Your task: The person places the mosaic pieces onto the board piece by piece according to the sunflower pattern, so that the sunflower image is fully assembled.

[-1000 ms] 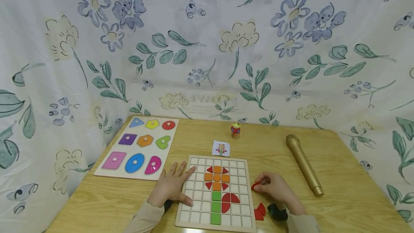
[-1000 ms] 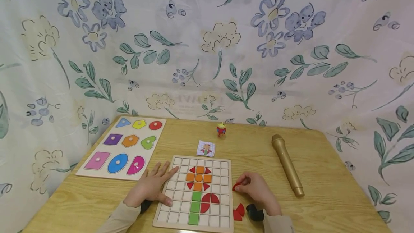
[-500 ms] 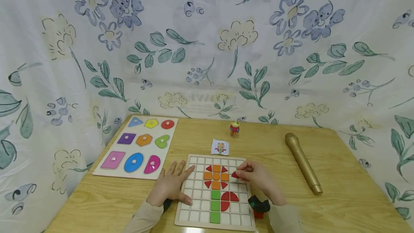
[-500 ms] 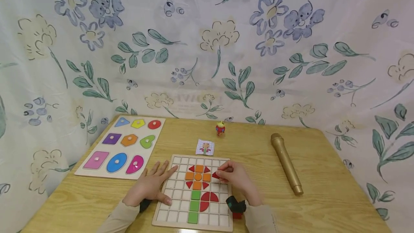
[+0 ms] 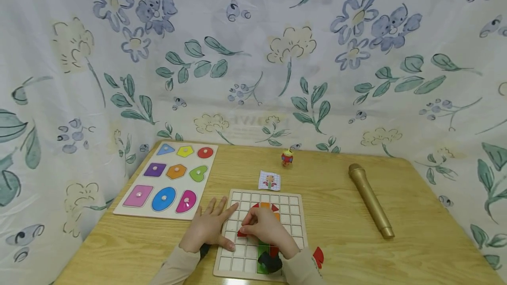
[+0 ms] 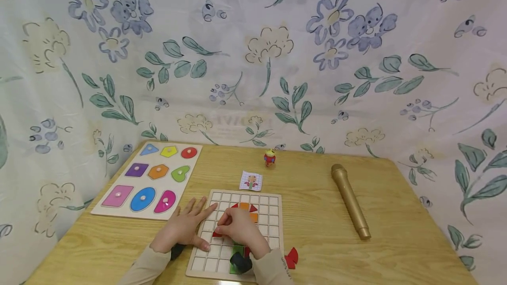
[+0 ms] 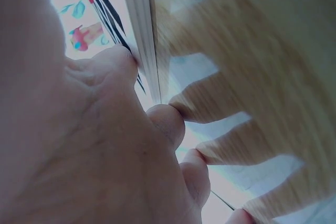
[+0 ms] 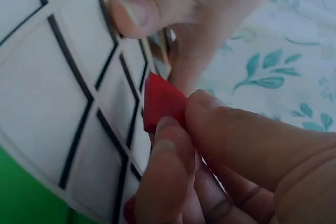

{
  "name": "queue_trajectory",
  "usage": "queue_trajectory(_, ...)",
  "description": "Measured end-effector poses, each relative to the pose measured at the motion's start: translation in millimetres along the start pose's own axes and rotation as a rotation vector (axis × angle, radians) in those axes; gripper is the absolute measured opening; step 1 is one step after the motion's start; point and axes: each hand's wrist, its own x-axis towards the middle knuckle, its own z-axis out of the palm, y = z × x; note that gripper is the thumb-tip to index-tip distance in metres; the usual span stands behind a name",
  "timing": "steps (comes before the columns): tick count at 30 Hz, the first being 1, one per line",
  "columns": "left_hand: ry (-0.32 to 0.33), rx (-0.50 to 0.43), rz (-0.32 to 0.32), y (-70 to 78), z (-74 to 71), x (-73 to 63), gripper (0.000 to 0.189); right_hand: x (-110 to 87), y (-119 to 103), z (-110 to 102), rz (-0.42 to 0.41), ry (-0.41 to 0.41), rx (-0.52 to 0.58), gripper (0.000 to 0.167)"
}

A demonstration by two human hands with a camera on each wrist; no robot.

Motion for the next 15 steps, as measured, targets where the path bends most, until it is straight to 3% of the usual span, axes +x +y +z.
queue_trajectory(5, -0.001, 0.007, 0.003, -0.3, 1.0, 0.6, 0.109, -1.2, -2.1, 9.3, 0.009, 0.017, -0.078, 0.013)
queue_trajectory(15, 0.003, 0.012, -0.003, -1.0, 1.4, 0.9, 0.109, -2.4, -2.7, 17.5, -0.073, 0.021, -0.298, 0.015)
